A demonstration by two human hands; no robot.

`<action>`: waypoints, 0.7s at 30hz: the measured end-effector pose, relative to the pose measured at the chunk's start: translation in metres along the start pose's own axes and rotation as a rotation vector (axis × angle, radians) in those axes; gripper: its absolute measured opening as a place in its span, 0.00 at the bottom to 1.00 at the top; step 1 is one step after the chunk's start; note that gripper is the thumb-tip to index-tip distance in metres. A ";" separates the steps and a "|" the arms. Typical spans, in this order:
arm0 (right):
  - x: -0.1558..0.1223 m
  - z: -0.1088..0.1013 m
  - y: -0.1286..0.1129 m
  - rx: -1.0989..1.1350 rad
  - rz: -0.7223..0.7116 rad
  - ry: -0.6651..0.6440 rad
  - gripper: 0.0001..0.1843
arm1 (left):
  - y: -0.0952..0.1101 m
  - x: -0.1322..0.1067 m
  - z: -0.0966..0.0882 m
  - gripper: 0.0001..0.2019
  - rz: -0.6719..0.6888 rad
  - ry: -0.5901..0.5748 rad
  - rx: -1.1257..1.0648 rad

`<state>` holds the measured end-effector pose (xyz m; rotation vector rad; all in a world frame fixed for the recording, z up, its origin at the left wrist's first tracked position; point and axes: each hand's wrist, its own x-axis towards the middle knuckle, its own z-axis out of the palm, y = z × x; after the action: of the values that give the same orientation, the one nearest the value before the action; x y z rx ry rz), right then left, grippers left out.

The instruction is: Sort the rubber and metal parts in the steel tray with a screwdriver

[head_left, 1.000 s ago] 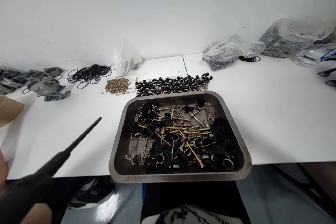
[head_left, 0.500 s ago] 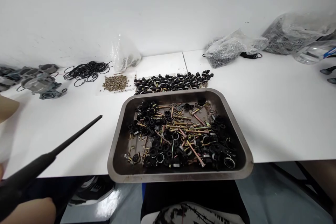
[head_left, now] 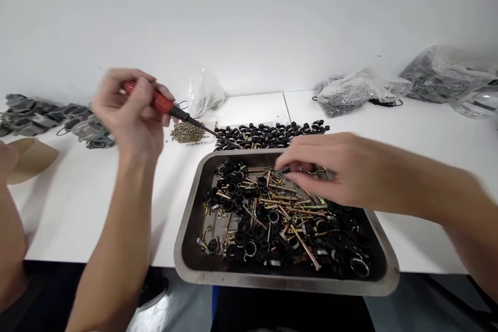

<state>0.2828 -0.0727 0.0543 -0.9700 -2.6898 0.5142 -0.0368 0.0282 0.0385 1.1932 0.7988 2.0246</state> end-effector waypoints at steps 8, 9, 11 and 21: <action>0.087 0.071 0.007 -0.148 -0.443 -0.211 0.25 | -0.059 0.012 -0.041 0.07 -0.217 -0.116 0.004; 0.088 0.071 0.008 -0.155 -0.426 -0.228 0.21 | -0.059 0.013 -0.043 0.07 -0.221 -0.144 -0.013; 0.086 0.067 0.011 -0.131 -0.356 -0.259 0.14 | -0.059 0.016 -0.047 0.08 -0.231 -0.205 -0.026; 0.070 0.043 0.023 -0.283 -0.215 -0.172 0.16 | -0.062 0.002 -0.058 0.08 -0.303 -0.149 -0.033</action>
<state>0.2285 -0.0216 0.0128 -0.7141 -3.0347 0.1840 -0.0756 0.0568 -0.0308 1.1156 0.8156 1.6775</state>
